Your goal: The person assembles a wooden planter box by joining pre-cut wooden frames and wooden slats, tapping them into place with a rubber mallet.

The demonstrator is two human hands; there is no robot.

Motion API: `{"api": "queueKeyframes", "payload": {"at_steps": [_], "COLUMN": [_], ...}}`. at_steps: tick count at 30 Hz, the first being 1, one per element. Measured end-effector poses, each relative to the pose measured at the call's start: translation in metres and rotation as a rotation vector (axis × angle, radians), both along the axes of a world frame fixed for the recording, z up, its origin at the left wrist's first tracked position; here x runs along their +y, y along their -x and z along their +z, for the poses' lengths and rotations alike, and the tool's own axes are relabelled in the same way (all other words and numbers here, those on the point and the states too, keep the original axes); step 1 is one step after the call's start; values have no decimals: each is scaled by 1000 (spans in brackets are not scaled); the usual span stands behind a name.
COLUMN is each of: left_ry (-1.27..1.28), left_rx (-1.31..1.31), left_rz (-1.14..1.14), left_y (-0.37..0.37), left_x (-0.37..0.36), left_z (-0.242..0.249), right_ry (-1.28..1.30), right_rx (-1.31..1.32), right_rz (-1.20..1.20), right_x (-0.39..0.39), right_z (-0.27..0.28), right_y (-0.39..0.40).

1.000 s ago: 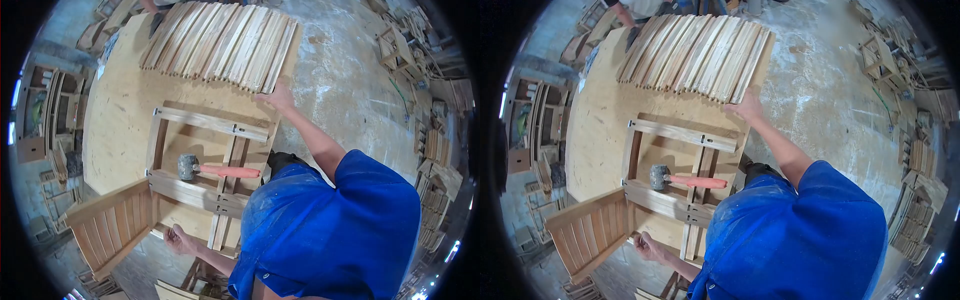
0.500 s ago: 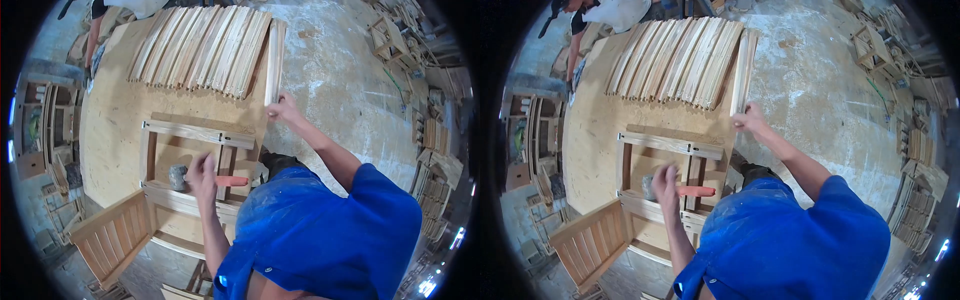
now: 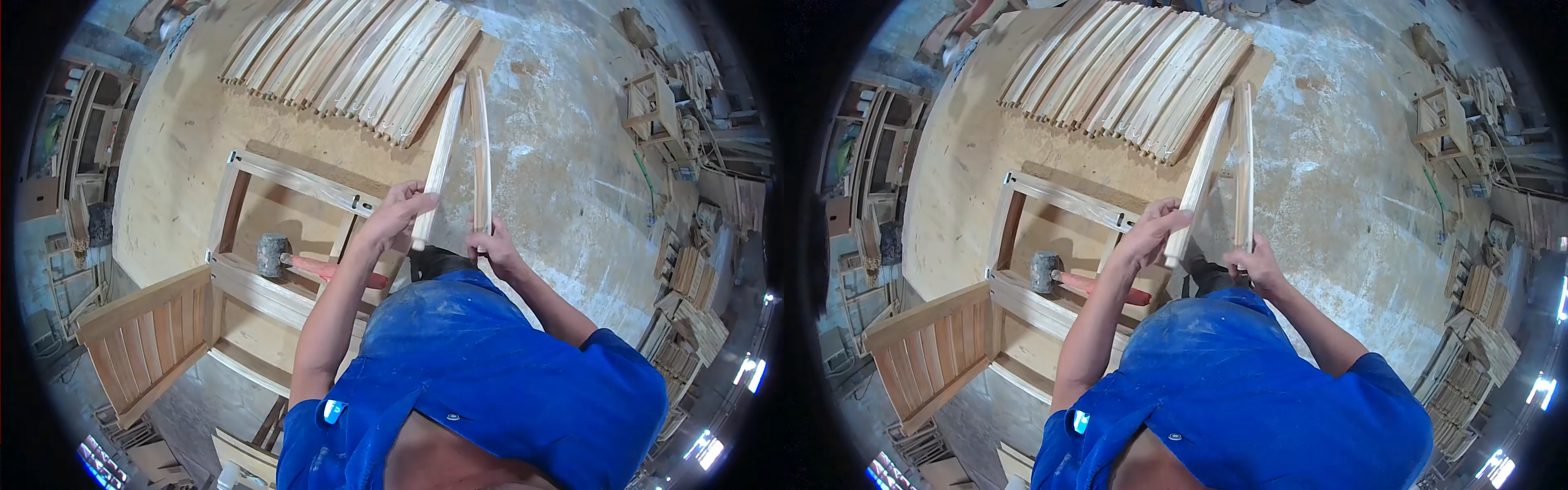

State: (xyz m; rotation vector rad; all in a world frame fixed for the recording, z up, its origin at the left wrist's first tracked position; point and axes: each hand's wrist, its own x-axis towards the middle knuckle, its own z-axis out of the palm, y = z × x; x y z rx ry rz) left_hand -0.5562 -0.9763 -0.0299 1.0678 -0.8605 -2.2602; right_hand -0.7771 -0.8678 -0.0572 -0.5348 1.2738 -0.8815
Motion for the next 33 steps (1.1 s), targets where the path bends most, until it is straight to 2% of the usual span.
{"api": "queueKeyframes", "payload": {"at_steps": [2,3,5,6,7,8,9,10,12,13,14,16,17,19,20,21,22,23,24,25,27,29,31,33], "left_ry": [49,46,306,334,359,477,580,554,564,643,585,548,567,392,332,272,270,375,483,488,586,601,575,658], "left_rx": [-52,-55,-98,-213,-208,-322,-451,-543,-894,-994,-1016,-1077,-1131,-1343,-1420,-1501,-1488,-1528,-1564,-1548,-1607,-1507,-1567,-1539], "left_rz": [-39,-9,188,158,274,256,228,333,552,696,907,1253,1393,1429,1507,1580,1587,1669,1752,1763,1711,1730,1727,1720], "left_y": [-23,-29,-58,-82,-95,-118,-148,-173,-210,-233,-256,-303,-328,-394,-416,-437,-456,-473,-488,-502,-520,-522,-519,-524], "left_x": [10,22,44,55,70,80,91,109,147,174,202,257,283,326,340,350,353,352,351,349,339,332,328,326], "left_z": [4,14,49,61,77,82,88,95,108,94,88,82,79,62,54,47,36,22,9,-4,-25,-33,-30,-40], "right_ry": [-4,-5,-8,-17,29,-139,-183,-240,-312,-289,-281,-82,-77,85,95,209,322,334,486,639,728,824,951,965], "right_rx": [-37,-29,-51,-87,-156,-256,-296,-350,-289,-263,-275,-358,-350,-484,-467,-256,-48,-42,-20,2,149,536,548,406], "right_rz": [-34,-144,-243,-229,-280,-392,-416,-378,-362,-357,-311,-205,-199,-94,-84,-150,-219,-219,-146,-70,147,260,378,392], "right_x": [3,4,3,1,4,-7,-10,-14,-20,-21,-24,-21,-24,-43,-44,-46,-48,-46,-41,-37,-32,-40,-27,-22], "right_z": [-7,-3,-14,-27,-35,-26,-33,-47,-53,-50,-48,-29,-29,-20,-12,-4,4,20,41,53,62,51,70,74], "right_y": [0,-4,-8,0,0,-2,-1,8,10,11,6,-9,-12,-6,-13,-29,-49,-75,-106,-132,-163,-189,-249,-307]}}
